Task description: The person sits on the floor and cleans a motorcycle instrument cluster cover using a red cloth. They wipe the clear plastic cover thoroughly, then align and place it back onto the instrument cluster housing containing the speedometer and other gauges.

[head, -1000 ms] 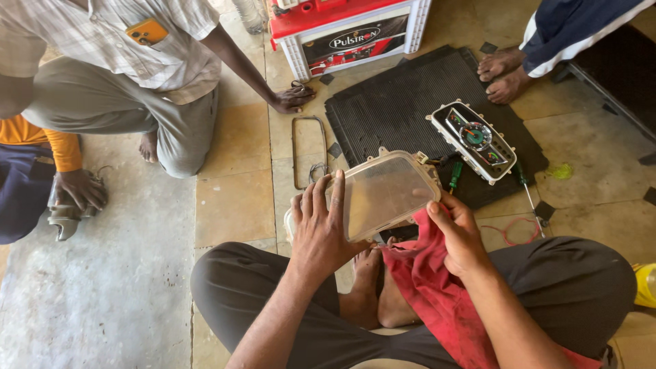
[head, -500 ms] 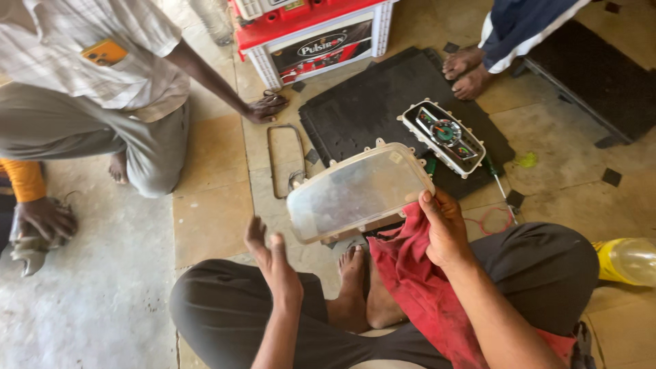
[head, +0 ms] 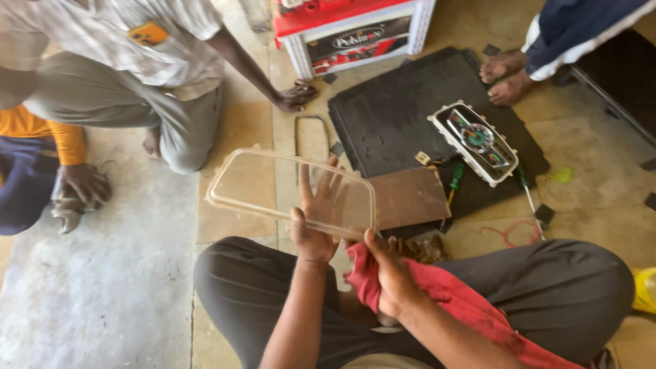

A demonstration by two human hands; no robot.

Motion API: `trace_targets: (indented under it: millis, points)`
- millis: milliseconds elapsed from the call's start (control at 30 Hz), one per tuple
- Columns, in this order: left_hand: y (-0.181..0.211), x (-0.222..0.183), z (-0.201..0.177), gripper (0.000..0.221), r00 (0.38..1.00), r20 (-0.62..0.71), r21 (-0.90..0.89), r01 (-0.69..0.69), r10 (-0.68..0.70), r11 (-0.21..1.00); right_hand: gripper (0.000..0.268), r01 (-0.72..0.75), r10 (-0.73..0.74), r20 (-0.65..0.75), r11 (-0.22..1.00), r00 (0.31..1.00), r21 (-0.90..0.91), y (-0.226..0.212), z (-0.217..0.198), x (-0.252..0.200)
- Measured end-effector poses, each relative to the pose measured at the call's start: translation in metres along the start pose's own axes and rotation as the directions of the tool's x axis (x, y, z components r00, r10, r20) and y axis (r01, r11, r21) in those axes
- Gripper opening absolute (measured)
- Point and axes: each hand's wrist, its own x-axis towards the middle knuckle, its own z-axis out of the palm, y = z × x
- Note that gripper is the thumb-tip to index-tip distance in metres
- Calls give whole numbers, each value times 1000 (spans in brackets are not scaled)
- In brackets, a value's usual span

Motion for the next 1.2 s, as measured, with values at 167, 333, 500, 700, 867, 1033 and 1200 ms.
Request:
trace_targets:
  millis: [167,333,500,700,867,1033,1200]
  points:
    - [18,4,3,123,998,-8,-280,63,-68,958,25,77,-81,-14,982,997,-174,21,1,0]
    - [30,1,-12,128,992,-46,-332,92,-114,939,16,21,-23,-7,974,1000,-227,-11,-11,2]
    - [25,0,-11,127,988,-11,-356,142,-156,924,14,573,-606,107,658,788,-489,-57,2,24]
    - [19,-2,-9,118,985,-80,-353,114,-152,929,11,630,-604,560,-120,567,-767,-38,39,18]
    - [17,0,-16,112,987,-107,-392,69,-120,917,14,638,-512,687,-306,515,-706,-35,50,-3]
    - [16,-3,-13,110,987,-101,-350,80,-122,933,15,545,-511,647,-356,567,-759,-58,57,5]
    - [14,1,-17,115,978,-196,-263,20,-73,965,15,684,-335,786,-388,520,-618,-12,45,-22]
